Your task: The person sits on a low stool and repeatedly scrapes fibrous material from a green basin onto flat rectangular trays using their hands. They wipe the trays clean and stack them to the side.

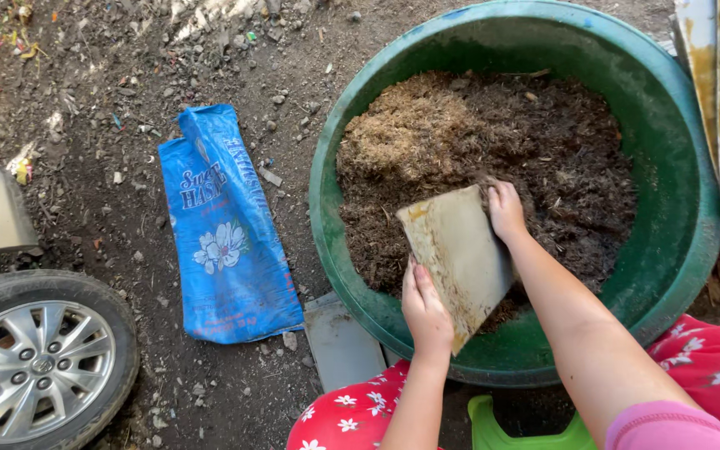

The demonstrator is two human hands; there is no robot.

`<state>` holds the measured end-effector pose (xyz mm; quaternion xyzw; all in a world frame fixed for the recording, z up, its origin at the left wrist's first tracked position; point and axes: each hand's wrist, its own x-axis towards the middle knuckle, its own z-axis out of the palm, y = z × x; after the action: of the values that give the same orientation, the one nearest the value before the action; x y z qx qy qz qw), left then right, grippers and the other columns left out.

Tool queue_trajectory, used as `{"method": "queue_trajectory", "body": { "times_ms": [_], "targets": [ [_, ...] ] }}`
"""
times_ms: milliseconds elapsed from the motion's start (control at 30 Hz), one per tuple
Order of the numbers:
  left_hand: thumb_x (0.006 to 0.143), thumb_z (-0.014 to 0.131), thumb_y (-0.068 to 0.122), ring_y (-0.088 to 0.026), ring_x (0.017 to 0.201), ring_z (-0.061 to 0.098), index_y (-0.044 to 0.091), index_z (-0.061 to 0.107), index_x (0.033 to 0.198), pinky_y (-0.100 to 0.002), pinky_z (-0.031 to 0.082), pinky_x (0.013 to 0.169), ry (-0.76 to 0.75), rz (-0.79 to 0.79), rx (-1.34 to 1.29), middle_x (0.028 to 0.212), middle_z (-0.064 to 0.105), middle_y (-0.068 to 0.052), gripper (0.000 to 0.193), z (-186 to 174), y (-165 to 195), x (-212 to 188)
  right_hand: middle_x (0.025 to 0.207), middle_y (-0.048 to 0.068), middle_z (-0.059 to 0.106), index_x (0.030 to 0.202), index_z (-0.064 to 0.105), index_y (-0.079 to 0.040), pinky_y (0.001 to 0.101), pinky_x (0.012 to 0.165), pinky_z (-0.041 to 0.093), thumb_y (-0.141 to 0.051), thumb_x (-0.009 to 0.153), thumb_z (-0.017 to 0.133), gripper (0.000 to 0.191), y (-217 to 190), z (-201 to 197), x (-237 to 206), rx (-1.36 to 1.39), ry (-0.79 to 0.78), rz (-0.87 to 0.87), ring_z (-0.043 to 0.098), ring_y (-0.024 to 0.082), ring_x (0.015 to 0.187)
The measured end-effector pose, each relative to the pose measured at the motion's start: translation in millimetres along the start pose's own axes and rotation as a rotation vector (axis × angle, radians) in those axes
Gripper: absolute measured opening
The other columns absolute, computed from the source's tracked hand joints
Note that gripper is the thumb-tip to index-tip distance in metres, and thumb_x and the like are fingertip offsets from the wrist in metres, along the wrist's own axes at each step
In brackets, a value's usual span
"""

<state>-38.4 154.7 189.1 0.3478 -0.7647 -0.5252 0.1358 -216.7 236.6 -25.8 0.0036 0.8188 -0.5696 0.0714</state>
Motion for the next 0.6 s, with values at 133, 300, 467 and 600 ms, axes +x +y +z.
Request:
{"method": "queue_trajectory", "body": {
  "times_ms": [133, 300, 467, 600],
  "targets": [
    [0.108, 0.039, 0.035, -0.025, 0.125, 0.063, -0.004, 0.053, 0.143, -0.034, 0.046, 0.107, 0.052, -0.027, -0.075, 0.137, 0.066, -0.017, 0.054, -17, -18, -16, 0.141, 0.014, 0.054, 0.137, 0.059, -0.007, 0.0481, 0.111, 0.037, -0.029, 0.106, 0.048, 0.040, 5, -3, -17, -0.341, -0.143, 0.049, 0.049, 0.035, 0.131],
    [0.108, 0.039, 0.034, -0.023, 0.125, 0.061, -0.005, 0.051, 0.145, -0.034, 0.044, 0.107, 0.068, -0.077, -0.209, 0.138, 0.065, -0.016, 0.054, -27, -42, -1, 0.141, 0.012, 0.054, 0.141, 0.059, -0.013, 0.0479, 0.114, 0.035, -0.028, 0.104, 0.046, 0.042, 17, -11, -50, -0.467, -0.191, 0.102, 0.048, 0.033, 0.133],
    [0.108, 0.039, 0.036, -0.023, 0.138, 0.053, -0.006, 0.043, 0.148, -0.033, 0.038, 0.115, 0.045, -0.130, -0.367, 0.149, 0.055, -0.016, 0.058, -12, -50, 25, 0.143, 0.016, 0.052, 0.141, 0.058, -0.009, 0.0517, 0.115, 0.032, -0.032, 0.108, 0.045, 0.043, 3, -7, -75, -0.414, -0.130, 0.452, 0.046, 0.034, 0.132],
    [0.107, 0.038, 0.041, -0.024, 0.142, 0.050, -0.005, 0.042, 0.151, -0.034, 0.037, 0.118, 0.009, -0.177, -0.325, 0.153, 0.052, -0.017, 0.064, -11, -45, 54, 0.135, 0.015, 0.056, 0.137, 0.059, -0.008, 0.0504, 0.110, 0.039, -0.028, 0.104, 0.053, 0.039, -35, 12, -80, -0.232, -0.132, 0.500, 0.050, 0.030, 0.126]
  ]
}}
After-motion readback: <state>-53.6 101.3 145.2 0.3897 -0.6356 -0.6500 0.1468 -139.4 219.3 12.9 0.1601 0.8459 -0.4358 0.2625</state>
